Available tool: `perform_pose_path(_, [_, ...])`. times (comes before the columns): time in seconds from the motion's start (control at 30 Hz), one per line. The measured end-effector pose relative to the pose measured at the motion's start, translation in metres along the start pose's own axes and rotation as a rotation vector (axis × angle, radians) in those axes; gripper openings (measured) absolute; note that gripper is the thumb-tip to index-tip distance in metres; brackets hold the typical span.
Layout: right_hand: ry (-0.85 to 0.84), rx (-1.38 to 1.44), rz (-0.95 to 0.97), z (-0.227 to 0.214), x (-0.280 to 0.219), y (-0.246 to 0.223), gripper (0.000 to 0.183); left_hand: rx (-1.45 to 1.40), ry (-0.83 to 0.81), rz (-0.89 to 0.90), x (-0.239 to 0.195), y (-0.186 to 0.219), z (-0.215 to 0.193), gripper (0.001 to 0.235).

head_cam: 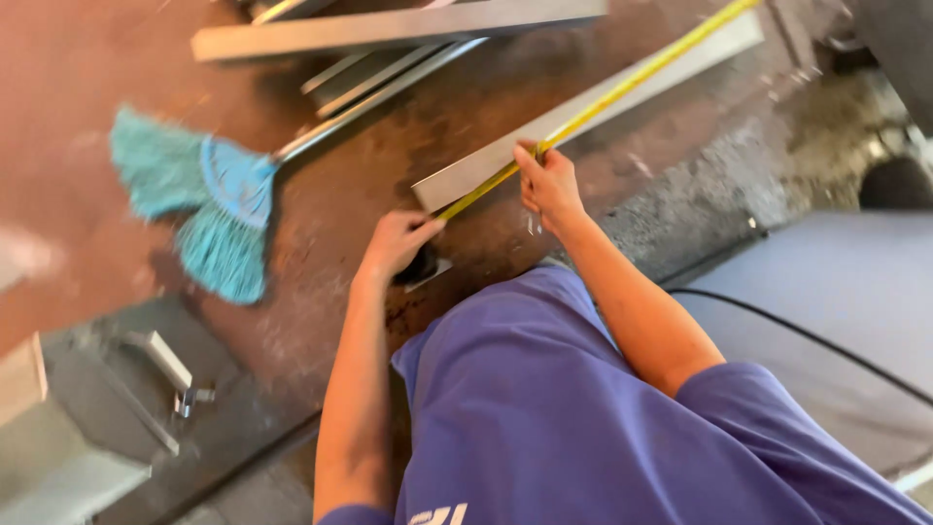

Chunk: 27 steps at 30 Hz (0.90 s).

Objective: The recorder is measuring and marking a metal profile with a tape measure and a scribe tool before preparing an angle grinder for use.

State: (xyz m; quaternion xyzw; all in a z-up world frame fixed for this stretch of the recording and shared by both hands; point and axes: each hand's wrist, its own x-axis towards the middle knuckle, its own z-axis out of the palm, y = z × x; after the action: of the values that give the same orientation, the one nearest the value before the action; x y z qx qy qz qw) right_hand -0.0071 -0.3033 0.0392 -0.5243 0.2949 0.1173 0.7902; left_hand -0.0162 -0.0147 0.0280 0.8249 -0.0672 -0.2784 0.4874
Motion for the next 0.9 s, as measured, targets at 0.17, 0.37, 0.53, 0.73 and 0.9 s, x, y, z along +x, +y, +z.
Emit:
perform_pose_path(0.17, [0.061,-0.191,-0.1,-0.025,0.018,-0.001,0.024,-0.102,-0.145,-0.103,0.0,-0.014,0.026,0.041])
perform_pose_path(0.37, [-0.144,-0.509,0.029,-0.019,-0.01,0.013,0.04,-0.12,-0.095,-0.142,0.026,0.034,0.064,0.041])
perform_pose_path(0.53, [-0.126,-0.519,-0.195,-0.063,0.018,-0.02,0.041,-0.295,-0.071,-0.087,0.029,0.075,0.076,0.049])
perform_pose_path(0.73, [-0.298,-0.76,-0.282,-0.086,0.034,-0.049,0.036,-0.266,0.068,-0.212,0.009,0.057,0.079,0.052])
perform_pose_path(0.9, [-0.277,-1.507,-0.541,-0.072,0.056,-0.066,0.087,-0.428,0.296,-0.401,-0.026,0.051,0.078,0.052])
